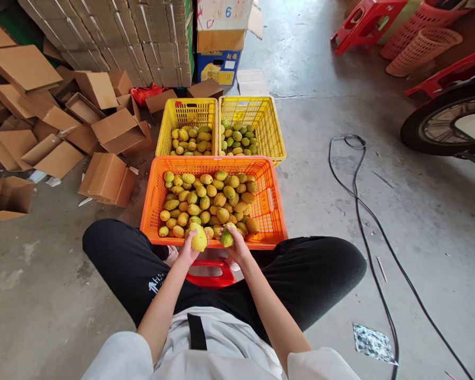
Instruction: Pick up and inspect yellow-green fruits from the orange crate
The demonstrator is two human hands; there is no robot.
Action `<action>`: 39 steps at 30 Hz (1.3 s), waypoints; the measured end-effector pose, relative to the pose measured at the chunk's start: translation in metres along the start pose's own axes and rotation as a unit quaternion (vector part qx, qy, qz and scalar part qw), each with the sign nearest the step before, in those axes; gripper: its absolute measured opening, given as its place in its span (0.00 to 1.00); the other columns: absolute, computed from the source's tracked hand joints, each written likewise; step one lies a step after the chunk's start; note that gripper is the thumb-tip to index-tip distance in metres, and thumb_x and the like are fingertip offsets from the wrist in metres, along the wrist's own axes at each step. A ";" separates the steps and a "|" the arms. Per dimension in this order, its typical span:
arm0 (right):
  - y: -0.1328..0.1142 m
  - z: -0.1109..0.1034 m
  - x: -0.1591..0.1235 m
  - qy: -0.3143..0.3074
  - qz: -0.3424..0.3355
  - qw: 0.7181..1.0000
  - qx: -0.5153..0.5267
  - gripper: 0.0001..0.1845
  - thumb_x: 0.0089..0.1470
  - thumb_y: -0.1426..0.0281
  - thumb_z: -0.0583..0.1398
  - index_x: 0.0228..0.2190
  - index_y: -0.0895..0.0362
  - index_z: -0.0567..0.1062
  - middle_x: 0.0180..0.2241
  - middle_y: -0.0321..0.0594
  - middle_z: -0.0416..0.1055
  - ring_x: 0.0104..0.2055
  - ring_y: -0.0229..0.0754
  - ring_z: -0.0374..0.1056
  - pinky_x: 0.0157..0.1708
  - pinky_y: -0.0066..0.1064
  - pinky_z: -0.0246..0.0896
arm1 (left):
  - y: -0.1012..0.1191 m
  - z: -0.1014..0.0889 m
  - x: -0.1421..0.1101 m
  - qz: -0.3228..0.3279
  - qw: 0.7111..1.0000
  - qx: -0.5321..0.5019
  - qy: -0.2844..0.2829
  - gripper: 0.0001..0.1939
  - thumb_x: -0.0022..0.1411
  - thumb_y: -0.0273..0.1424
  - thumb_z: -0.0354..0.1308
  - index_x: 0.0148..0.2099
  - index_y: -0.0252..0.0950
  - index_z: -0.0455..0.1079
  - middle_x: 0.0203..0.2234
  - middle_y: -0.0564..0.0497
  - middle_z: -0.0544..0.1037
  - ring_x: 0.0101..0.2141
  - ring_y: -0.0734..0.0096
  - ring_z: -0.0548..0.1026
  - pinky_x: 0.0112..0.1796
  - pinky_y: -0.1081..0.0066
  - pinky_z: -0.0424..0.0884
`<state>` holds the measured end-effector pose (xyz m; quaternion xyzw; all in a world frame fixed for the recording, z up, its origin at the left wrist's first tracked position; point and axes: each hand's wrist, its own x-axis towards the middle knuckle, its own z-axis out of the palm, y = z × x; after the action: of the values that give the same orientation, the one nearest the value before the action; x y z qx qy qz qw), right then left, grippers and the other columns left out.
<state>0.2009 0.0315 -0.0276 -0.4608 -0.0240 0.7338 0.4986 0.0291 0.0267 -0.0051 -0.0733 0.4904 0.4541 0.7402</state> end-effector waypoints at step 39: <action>-0.004 0.002 -0.006 -0.036 0.020 0.999 0.031 0.17 0.40 0.64 0.73 0.34 0.51 0.77 0.31 0.36 0.80 0.38 0.50 0.79 0.43 0.43 0.76 | -0.003 -0.005 0.008 0.020 0.998 0.027 0.058 0.15 0.59 0.31 0.68 0.47 0.33 0.72 0.33 0.46 0.82 0.32 0.62 0.83 0.38 0.63 0.82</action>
<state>0.2026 0.0302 -0.0204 -0.4188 -0.0095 0.7603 0.4965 0.0290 0.0271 -0.0152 -0.0697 0.5463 0.4499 0.7031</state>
